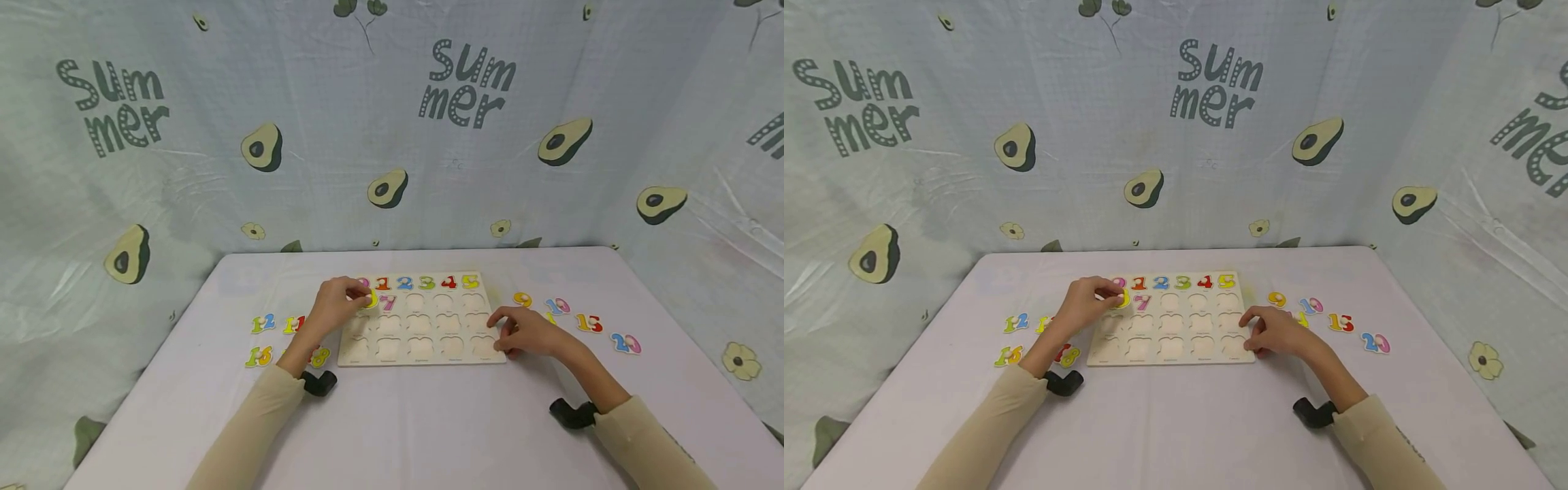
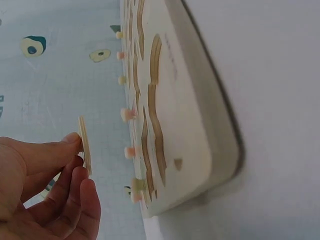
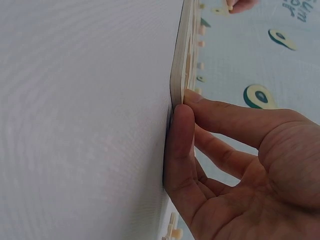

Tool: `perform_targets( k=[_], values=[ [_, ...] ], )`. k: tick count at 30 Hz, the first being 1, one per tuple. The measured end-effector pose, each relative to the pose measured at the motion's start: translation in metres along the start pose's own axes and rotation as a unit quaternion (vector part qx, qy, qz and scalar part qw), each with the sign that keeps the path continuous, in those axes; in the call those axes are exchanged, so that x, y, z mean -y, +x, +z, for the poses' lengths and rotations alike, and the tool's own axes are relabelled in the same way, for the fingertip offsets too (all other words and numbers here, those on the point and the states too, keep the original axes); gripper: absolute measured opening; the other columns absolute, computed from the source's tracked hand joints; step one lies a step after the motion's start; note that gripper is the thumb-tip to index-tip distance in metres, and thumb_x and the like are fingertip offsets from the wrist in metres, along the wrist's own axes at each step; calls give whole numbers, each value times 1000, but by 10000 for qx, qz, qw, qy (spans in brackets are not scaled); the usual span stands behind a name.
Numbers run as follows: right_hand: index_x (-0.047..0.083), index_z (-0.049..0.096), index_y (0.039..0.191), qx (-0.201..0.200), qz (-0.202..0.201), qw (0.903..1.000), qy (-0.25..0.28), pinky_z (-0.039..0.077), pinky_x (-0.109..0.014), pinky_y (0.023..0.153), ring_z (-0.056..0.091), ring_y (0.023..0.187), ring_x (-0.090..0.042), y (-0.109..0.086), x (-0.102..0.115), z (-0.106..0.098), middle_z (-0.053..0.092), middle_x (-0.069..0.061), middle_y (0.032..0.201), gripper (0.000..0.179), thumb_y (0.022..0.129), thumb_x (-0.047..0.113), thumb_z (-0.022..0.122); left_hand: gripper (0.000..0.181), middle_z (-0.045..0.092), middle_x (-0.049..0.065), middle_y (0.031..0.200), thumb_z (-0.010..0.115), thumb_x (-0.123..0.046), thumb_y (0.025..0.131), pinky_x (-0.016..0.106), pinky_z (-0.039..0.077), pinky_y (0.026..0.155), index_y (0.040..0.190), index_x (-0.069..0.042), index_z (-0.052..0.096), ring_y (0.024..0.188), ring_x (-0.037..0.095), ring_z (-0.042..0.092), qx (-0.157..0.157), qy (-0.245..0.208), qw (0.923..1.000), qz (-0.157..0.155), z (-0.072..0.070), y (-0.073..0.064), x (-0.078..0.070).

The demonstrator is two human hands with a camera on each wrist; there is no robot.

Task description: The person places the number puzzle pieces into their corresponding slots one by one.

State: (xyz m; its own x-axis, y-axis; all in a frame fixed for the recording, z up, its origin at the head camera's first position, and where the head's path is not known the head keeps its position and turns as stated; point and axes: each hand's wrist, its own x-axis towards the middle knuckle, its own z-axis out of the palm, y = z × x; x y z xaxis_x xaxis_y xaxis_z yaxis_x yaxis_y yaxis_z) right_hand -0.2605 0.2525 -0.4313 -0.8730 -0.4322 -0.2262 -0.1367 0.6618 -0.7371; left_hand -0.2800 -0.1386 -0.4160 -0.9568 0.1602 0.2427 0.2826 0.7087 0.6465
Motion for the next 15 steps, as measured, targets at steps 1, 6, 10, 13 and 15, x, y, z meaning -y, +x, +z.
perform_targets(
  k=[1, 6, 10, 13, 15],
  values=[
    [1, 60, 127, -6, 15, 10000, 0, 55, -31, 67, 62, 68, -18, 0, 0, 0, 61, -7, 83, 41, 92, 14, 77, 15, 77, 10, 95, 79, -12, 90, 36, 54, 82, 102, -3, 80, 89, 23, 69, 25, -41, 10000, -3, 2, 0, -1],
    [1, 60, 126, -24, 51, 10000, 2, 56, -31, 68, 63, 69, -18, 1, -2, -1, 61, -7, 83, 40, 92, 14, 76, 10, 76, 8, 91, 80, -11, 90, 33, 53, 79, 98, -4, 80, 85, 21, 70, 100, -160, 9996, 219, 11, 4, -8],
    [1, 60, 126, -16, 13, 10000, 13, 56, -30, 68, 62, 69, -18, 0, 0, 0, 61, -7, 83, 41, 92, 14, 77, 10, 78, 8, 91, 80, -10, 89, 34, 54, 79, 98, -5, 80, 84, 21, 71, 101, -156, 9992, 368, 18, 10, -14],
    [1, 60, 126, -28, -7, 10000, 19, 56, -30, 67, 62, 69, -17, 0, 1, 0, 61, -7, 83, 40, 92, 14, 76, 10, 78, 8, 91, 80, -10, 89, 35, 53, 80, 98, -5, 80, 83, 20, 71, 142, -120, 9991, 380, 22, 16, -19],
    [0, 60, 126, -35, 0, 10000, 29, 56, -30, 67, 62, 68, -18, -1, 1, 1, 60, -7, 82, 40, 92, 13, 76, 10, 77, 7, 90, 80, -11, 89, 35, 53, 80, 97, -5, 80, 82, 19, 71, 205, -118, 9991, 361, 25, 19, -23]
  ],
)
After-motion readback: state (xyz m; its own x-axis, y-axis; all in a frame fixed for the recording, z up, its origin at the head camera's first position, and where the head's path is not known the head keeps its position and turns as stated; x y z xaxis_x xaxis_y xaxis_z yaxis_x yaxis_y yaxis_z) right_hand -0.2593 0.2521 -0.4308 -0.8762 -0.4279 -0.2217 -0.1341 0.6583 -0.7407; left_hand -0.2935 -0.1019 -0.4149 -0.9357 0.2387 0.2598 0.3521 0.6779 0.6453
